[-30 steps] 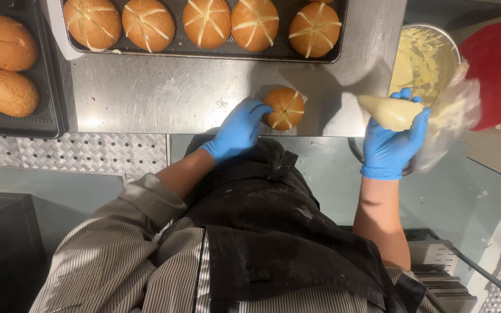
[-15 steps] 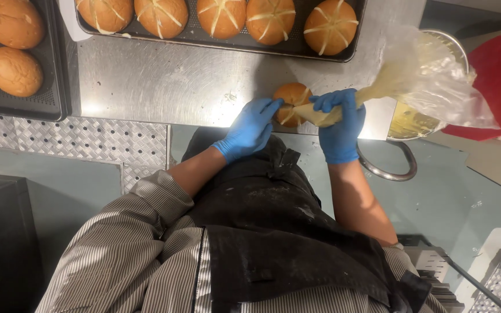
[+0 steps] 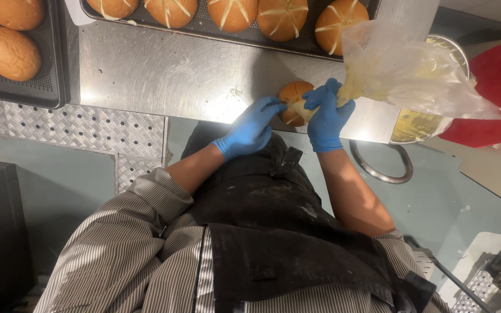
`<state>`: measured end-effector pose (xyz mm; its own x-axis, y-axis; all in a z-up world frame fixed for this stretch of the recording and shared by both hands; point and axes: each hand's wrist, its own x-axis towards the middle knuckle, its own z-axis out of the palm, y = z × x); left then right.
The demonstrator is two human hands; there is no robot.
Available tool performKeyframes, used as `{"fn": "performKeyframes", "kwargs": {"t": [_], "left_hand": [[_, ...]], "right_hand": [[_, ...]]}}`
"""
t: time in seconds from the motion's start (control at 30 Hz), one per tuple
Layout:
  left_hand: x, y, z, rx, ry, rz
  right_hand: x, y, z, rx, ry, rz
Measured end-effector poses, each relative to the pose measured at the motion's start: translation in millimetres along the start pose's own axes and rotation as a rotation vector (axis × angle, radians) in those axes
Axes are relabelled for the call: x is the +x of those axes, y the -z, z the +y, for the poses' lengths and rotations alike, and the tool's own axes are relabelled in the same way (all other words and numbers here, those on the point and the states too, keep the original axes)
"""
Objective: Fill pre-cut buns with cream using a piping bag.
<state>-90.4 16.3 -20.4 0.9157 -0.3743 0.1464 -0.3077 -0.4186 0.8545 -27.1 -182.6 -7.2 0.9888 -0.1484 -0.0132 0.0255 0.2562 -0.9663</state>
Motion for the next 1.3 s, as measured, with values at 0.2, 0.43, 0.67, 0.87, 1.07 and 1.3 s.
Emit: {"fn": "performKeyframes", "kwargs": {"t": [0.2, 0.43, 0.67, 0.87, 1.07, 1.3], "left_hand": [[0, -7, -29, -0.114, 0.057, 0.060], [55, 26, -7, 0.113, -0.022, -0.051], [54, 25, -14, 0.276, -0.102, -0.250], [39, 22, -4, 0.286, -0.095, -0.198], [38, 17, -2, 0.230, -0.032, -0.148], [19, -8, -21, -0.102, 0.203, -0.018]], "right_hand": [[0, -8, -8, 0.009, -0.030, 0.005], [0, -5, -9, 0.012, -0.018, -0.054], [-7, 10, -1, -0.010, 0.014, -0.011], [-15, 7, -7, 0.000, 0.053, -0.011], [-14, 11, 15, 0.024, 0.118, -0.017], [-12, -14, 7, 0.071, 0.183, 0.020]]}}
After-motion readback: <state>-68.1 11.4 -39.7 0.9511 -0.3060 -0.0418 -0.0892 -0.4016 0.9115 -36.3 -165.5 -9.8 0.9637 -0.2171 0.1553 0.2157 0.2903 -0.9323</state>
